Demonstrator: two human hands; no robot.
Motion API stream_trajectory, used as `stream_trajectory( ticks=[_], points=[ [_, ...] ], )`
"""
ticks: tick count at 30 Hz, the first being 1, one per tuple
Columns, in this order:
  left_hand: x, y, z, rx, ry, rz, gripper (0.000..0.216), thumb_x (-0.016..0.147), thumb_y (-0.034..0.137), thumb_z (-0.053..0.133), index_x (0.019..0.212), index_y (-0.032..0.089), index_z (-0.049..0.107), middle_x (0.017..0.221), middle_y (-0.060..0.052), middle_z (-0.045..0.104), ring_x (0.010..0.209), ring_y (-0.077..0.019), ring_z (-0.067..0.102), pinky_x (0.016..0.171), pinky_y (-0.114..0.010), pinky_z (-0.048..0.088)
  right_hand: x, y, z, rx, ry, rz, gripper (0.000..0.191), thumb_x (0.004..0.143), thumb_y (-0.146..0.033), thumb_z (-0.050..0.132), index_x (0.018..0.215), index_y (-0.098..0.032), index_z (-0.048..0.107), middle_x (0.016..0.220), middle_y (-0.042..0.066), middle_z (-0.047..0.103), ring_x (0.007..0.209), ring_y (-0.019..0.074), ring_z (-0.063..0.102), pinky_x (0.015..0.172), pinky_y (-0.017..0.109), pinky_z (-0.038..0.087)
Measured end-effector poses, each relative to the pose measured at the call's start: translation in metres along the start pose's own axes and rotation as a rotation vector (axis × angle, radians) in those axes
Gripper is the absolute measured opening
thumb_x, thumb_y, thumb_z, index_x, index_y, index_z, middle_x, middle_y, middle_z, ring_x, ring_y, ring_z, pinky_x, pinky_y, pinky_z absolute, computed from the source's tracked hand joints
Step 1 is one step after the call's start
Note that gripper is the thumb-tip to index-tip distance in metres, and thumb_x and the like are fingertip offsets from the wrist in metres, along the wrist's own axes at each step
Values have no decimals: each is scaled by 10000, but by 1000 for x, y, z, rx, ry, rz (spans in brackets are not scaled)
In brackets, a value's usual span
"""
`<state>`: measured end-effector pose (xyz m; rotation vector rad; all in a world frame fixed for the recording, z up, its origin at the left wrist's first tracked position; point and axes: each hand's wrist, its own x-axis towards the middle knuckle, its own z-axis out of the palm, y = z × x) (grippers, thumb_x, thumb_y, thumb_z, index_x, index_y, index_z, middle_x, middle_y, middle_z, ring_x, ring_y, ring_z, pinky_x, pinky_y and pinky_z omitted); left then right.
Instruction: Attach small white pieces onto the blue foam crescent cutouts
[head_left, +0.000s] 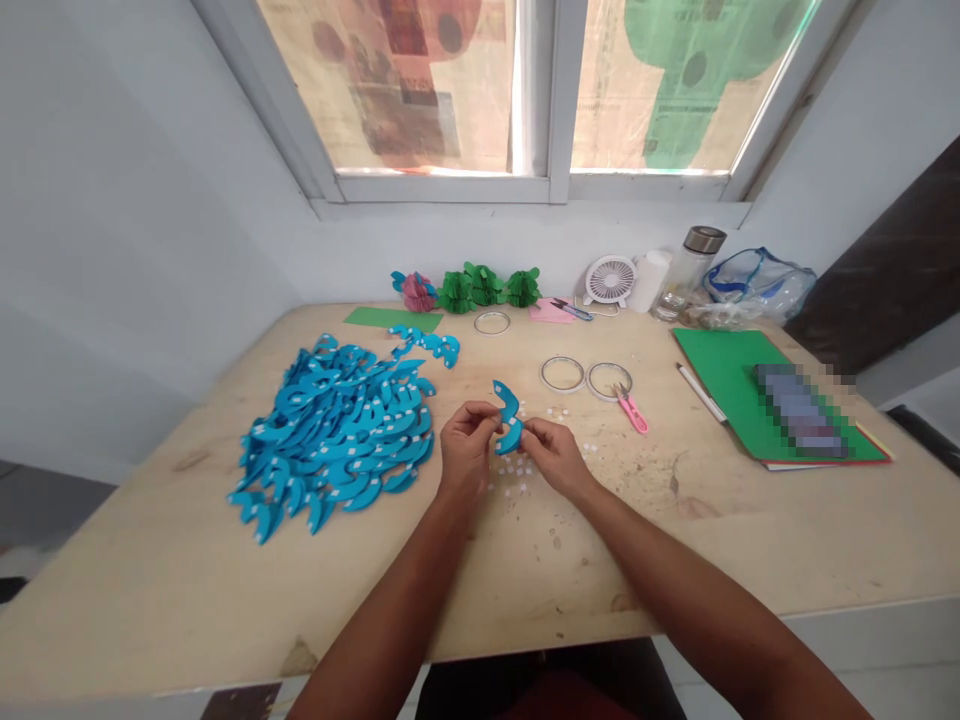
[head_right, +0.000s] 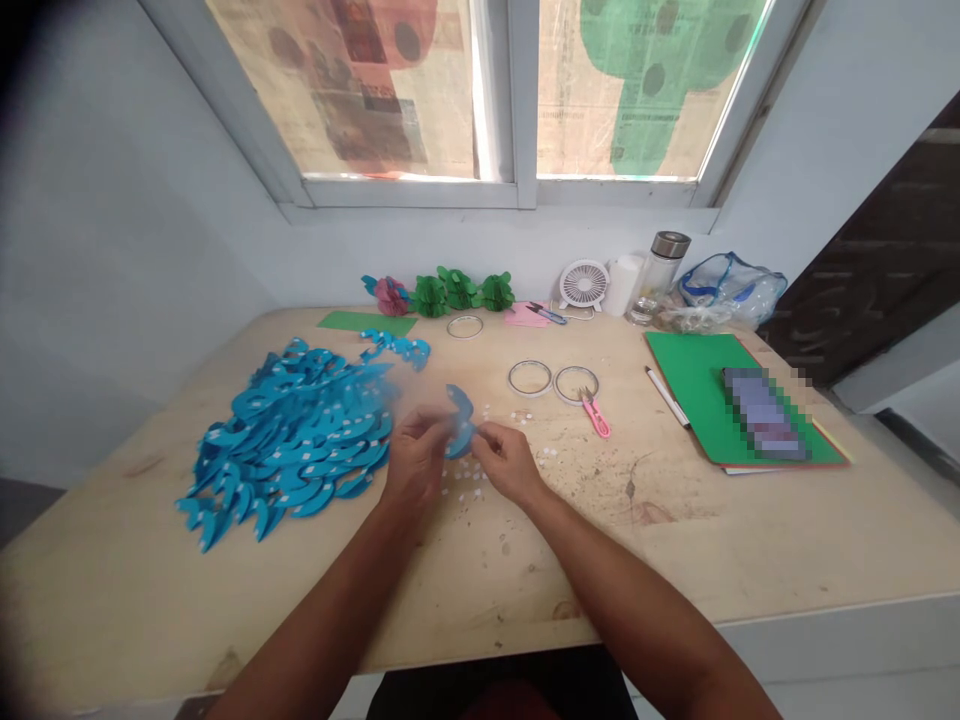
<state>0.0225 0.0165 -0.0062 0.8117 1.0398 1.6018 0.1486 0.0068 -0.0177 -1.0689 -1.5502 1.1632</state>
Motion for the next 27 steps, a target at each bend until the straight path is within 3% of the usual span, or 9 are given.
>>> stream_trajectory(
  ticks=[7,27],
  points=[
    [-3,-5,1,58,28,96,76,569,136,614,631,176,595,594,35,559,536,-88,504,546,-216,401,0,0,0,13,11,14,254,806,-345,469,679,-166,595,620,-6,563,590,124,497,557,226,372],
    [-4,-9,0,148,54,184,65,587,124,629,626,167,598,614,27,574,550,-91,517,549,-210,413,0,-4,-2,-29,28,-3,324,840,-342,426,590,-169,539,583,-8,549,591,124,503,580,224,374]
  ],
)
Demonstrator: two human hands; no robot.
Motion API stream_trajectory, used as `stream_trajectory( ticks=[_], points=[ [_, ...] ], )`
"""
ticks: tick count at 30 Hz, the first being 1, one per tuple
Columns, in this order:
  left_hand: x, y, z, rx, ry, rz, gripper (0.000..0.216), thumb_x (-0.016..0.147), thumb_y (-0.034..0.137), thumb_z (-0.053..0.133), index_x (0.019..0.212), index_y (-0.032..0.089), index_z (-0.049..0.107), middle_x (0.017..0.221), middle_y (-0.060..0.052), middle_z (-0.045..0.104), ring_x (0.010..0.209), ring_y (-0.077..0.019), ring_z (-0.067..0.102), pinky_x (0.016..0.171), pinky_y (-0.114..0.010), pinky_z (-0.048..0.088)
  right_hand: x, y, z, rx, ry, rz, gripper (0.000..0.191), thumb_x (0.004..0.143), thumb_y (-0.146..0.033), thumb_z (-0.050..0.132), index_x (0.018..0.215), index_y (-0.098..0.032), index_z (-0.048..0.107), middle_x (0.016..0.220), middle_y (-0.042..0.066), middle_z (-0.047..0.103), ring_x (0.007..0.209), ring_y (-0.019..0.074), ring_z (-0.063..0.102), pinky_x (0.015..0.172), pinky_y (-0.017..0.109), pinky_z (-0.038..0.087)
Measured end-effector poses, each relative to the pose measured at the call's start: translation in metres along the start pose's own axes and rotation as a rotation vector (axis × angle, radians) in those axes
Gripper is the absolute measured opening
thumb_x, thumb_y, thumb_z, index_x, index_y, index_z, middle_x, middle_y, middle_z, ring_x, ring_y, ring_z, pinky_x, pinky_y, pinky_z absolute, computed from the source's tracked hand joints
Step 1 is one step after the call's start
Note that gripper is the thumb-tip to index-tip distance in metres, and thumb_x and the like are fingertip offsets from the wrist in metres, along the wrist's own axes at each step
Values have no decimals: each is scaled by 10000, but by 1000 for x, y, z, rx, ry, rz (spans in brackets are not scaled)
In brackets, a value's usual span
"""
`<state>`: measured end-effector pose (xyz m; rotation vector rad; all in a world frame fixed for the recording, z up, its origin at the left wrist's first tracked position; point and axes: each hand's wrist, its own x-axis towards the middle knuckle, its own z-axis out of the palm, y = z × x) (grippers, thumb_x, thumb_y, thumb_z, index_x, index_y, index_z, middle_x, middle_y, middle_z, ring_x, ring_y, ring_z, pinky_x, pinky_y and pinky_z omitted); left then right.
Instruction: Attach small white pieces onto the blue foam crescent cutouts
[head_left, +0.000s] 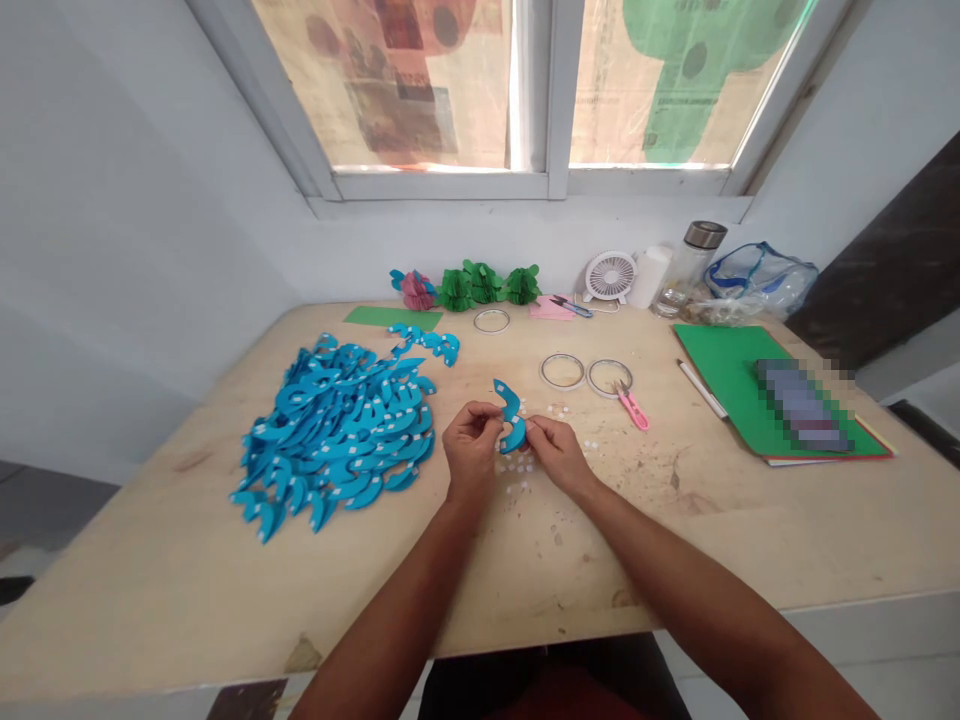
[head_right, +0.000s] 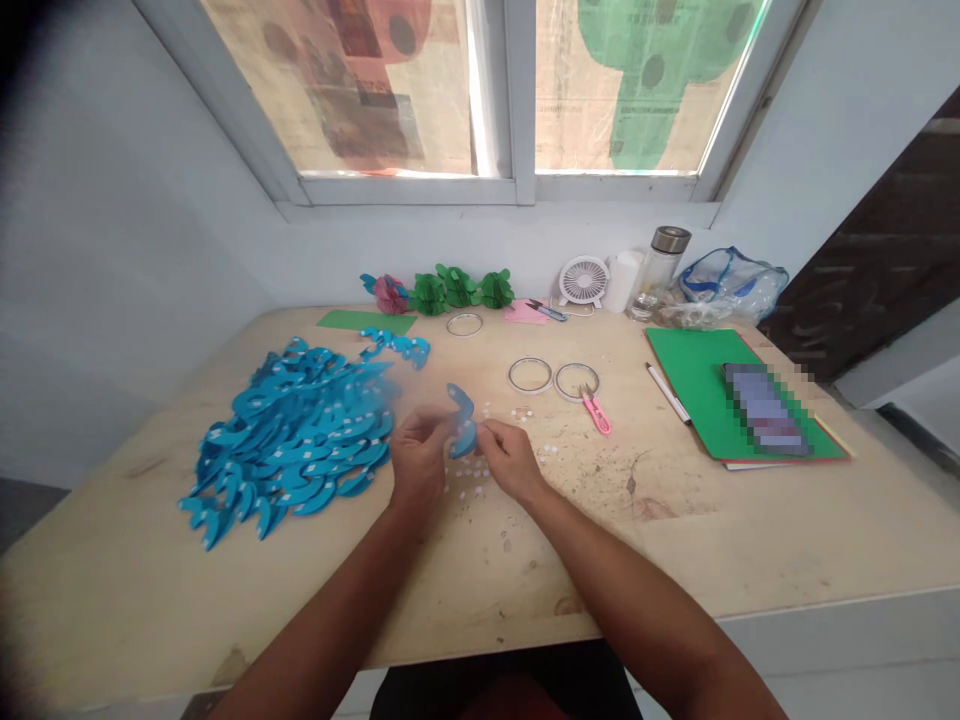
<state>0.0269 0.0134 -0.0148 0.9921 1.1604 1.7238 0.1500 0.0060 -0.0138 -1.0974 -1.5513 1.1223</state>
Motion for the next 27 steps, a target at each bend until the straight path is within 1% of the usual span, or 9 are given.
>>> stream_trajectory(
  ticks=[7,12,16,22,27],
  points=[
    [-6,-3,3,66,47,90,47,616,133,616,645,161,592,619,22,571,568,-97,526,550,-211,426,-2,1,1,-36,28,-16,321,842,-324,424,579,-172,527,573,-18,533,579,119,490,581,219,366],
    [-8,-3,2,119,22,169,35,647,135,598,665,164,591,624,23,553,574,-98,521,545,-211,424,-3,1,2,-8,40,-8,315,838,-314,431,580,-170,538,571,-16,544,573,118,493,577,219,371],
    [-7,-1,1,142,-1,223,39,657,127,593,662,165,587,654,14,558,618,-107,535,566,-214,427,-2,-1,3,74,42,10,310,831,-314,445,576,-168,548,558,-14,555,558,117,510,563,216,385],
    [-7,2,0,103,-48,208,46,664,122,596,666,165,581,658,13,550,607,-102,527,563,-215,427,-1,-6,2,172,43,43,320,811,-329,483,549,-168,569,532,-10,574,536,118,535,553,221,411],
    [-7,2,0,97,-63,204,45,661,130,612,664,162,581,659,11,550,606,-103,523,558,-216,425,0,-9,3,244,33,80,321,801,-349,497,554,-169,596,498,-11,573,520,122,541,544,229,428]
  ],
)
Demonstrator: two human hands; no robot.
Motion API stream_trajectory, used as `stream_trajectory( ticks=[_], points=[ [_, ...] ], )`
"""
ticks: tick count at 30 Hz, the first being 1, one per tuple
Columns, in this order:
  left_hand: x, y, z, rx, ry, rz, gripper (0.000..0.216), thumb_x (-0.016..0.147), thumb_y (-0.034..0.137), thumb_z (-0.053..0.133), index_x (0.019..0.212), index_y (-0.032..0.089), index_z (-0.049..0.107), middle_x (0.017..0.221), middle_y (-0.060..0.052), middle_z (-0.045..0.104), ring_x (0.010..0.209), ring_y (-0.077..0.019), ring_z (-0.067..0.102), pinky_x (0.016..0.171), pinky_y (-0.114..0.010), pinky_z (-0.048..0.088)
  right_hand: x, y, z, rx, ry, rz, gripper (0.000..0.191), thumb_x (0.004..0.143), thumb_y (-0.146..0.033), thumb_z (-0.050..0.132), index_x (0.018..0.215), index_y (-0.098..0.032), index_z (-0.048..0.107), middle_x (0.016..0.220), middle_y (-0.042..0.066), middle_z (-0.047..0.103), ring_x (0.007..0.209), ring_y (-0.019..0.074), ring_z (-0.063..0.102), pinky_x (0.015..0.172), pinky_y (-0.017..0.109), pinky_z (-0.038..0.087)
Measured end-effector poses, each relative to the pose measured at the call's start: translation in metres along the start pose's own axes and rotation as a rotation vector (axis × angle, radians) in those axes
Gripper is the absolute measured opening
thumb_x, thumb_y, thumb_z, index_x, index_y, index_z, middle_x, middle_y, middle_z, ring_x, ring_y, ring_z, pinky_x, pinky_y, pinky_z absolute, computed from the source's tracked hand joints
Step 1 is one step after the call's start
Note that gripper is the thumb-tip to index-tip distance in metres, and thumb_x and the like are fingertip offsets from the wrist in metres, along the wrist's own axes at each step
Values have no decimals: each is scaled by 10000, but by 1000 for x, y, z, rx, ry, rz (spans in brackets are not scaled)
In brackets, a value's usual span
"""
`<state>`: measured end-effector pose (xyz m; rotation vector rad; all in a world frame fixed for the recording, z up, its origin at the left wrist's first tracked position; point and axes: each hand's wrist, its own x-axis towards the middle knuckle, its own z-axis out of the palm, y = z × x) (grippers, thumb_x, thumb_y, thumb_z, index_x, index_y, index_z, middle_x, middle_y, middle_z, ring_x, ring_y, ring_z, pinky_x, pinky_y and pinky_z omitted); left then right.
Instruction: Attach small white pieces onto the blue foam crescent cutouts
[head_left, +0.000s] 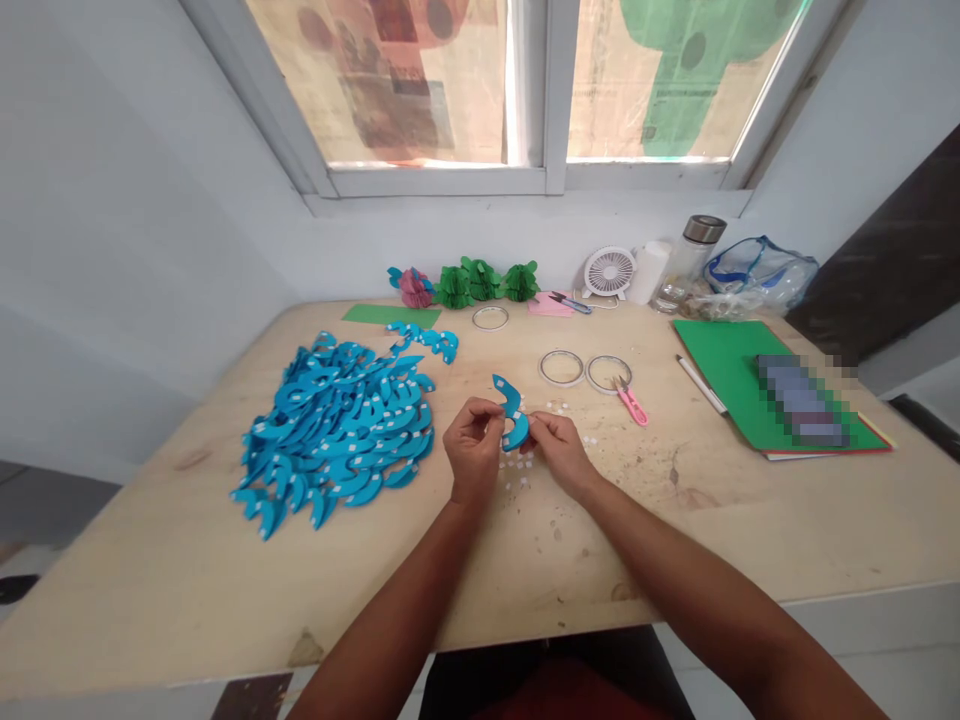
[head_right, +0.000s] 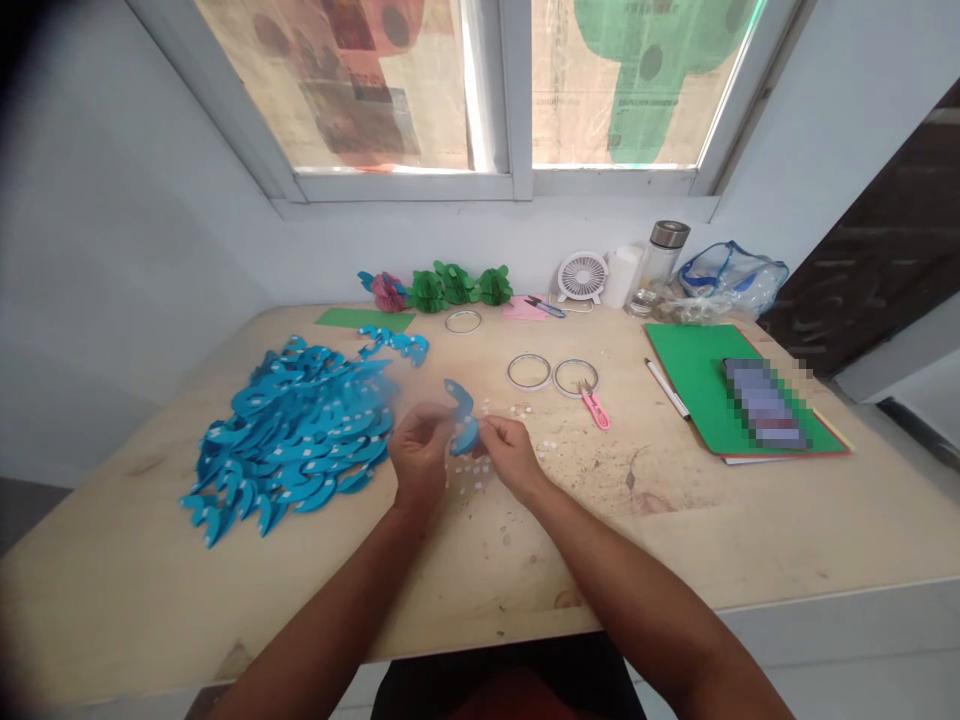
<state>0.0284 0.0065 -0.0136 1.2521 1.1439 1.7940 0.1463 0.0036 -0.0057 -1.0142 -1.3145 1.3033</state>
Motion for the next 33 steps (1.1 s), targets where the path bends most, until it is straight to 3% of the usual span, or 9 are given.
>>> stream_trajectory(
  ticks=[18,33],
  points=[
    [0,9,0,48,-36,155,83,678,95,596,676,173,569,680,6,531,653,-115,523,598,-237,428,0,8,3,283,-26,129,225,732,-333,567,614,-156,639,512,3,596,511,111,523,543,226,419],
    [-2,6,0,112,-37,182,66,697,118,576,694,183,564,695,1,526,665,-123,511,603,-250,415,-1,7,4,247,-1,104,270,747,-373,564,600,-155,623,506,2,581,504,113,521,539,231,417]
  ],
)
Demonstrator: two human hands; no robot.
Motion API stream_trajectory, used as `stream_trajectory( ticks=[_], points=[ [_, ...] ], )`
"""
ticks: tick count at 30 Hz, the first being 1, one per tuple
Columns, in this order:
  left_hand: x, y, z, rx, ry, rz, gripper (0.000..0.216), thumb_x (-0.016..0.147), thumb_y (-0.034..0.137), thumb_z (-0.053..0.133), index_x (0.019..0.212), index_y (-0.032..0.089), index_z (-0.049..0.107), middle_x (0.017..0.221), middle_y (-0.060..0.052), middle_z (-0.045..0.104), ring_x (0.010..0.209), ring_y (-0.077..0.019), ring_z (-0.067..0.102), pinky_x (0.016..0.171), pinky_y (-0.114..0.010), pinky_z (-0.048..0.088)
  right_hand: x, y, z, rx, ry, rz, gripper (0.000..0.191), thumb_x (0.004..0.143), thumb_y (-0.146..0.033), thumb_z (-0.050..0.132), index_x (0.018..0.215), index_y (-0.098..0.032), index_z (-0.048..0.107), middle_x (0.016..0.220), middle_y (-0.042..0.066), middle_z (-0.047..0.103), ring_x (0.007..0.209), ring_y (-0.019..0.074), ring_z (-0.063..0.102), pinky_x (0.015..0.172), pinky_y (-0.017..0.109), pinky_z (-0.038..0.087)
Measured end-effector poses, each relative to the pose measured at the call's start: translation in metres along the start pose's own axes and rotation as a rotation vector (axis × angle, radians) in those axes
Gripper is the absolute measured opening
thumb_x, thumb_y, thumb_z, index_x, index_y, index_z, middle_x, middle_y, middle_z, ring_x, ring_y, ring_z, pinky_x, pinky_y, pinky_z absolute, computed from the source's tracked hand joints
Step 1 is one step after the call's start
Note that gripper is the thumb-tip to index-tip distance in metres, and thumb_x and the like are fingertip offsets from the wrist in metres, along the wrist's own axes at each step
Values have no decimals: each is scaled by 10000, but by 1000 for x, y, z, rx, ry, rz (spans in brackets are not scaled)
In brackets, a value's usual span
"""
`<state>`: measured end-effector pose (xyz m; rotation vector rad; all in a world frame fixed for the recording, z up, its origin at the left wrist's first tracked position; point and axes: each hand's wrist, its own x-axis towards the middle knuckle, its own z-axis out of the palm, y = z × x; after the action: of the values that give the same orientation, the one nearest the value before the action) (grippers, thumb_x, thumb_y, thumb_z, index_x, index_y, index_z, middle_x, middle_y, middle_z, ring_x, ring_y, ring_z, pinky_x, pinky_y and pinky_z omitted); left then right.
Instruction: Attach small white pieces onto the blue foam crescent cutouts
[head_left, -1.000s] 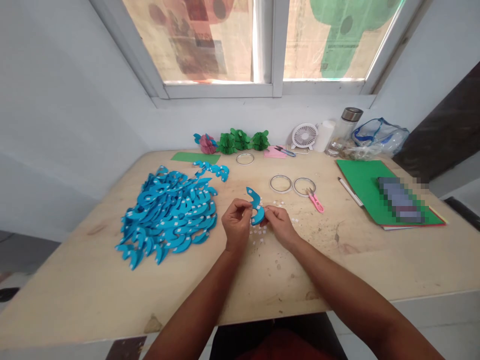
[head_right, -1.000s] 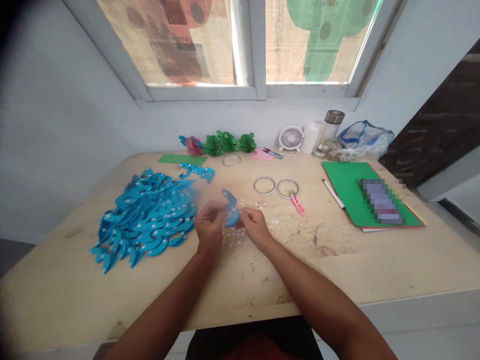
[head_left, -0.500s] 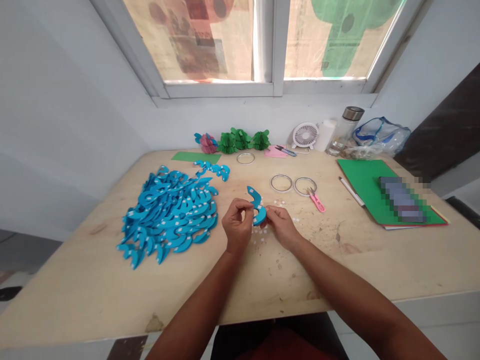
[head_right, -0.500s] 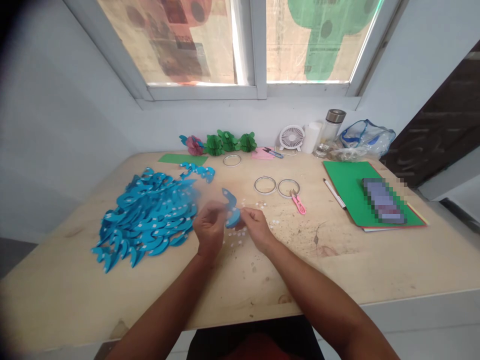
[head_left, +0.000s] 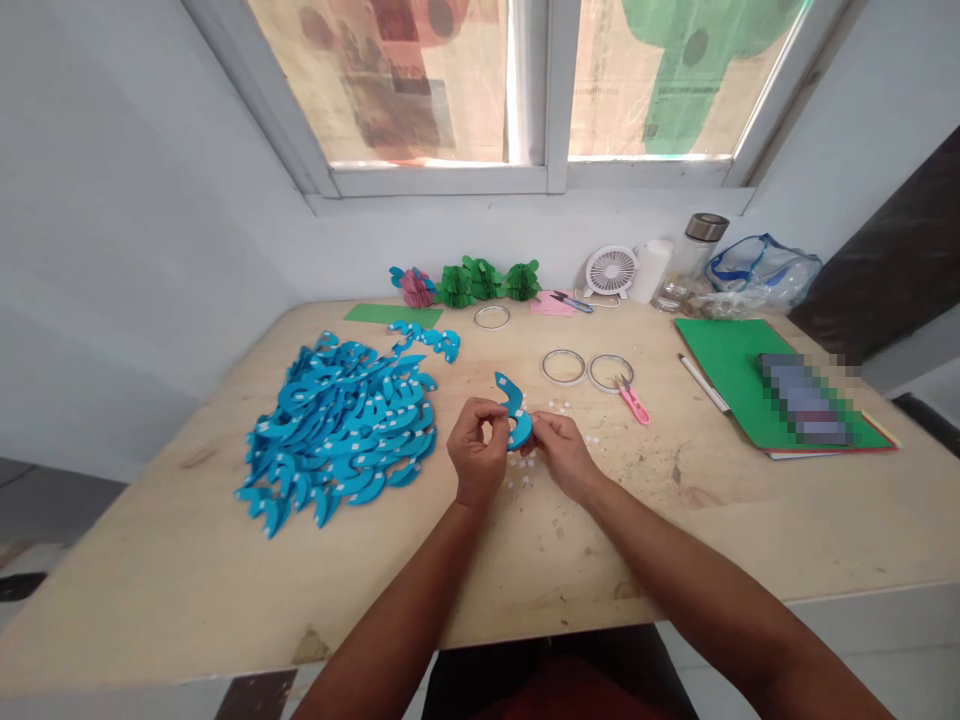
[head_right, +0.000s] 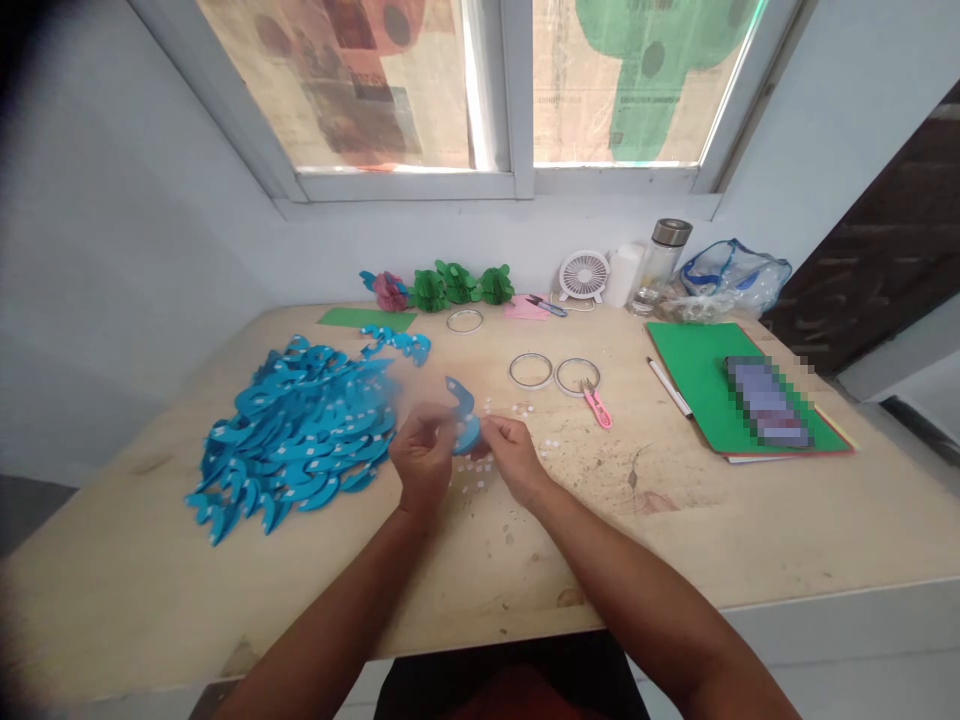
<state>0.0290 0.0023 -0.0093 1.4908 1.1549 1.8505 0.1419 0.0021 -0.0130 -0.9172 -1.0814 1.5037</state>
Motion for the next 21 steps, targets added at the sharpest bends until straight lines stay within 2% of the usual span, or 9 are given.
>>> stream_trajectory(
  ticks=[6,13,21],
  points=[
    [1,-2,-2,36,-29,45,75,711,110,566,700,184,566,698,0,537,663,-126,510,612,-260,412,-1,1,0,16,-1,-11,358,757,-443,562,545,-155,578,516,5,565,507,112,508,546,239,410],
    [2,-2,-3,60,-27,60,70,710,117,574,700,186,570,700,-3,541,667,-128,511,619,-261,417,0,4,-1,37,43,-13,385,769,-489,531,573,-161,578,498,6,557,501,126,520,565,260,432],
    [1,-2,-2,30,-21,20,58,715,134,568,692,187,571,694,-2,541,663,-127,521,612,-258,423,-3,-8,1,-90,2,-40,295,730,-423,602,579,-170,582,531,-11,566,517,108,512,539,227,411]
  ],
)
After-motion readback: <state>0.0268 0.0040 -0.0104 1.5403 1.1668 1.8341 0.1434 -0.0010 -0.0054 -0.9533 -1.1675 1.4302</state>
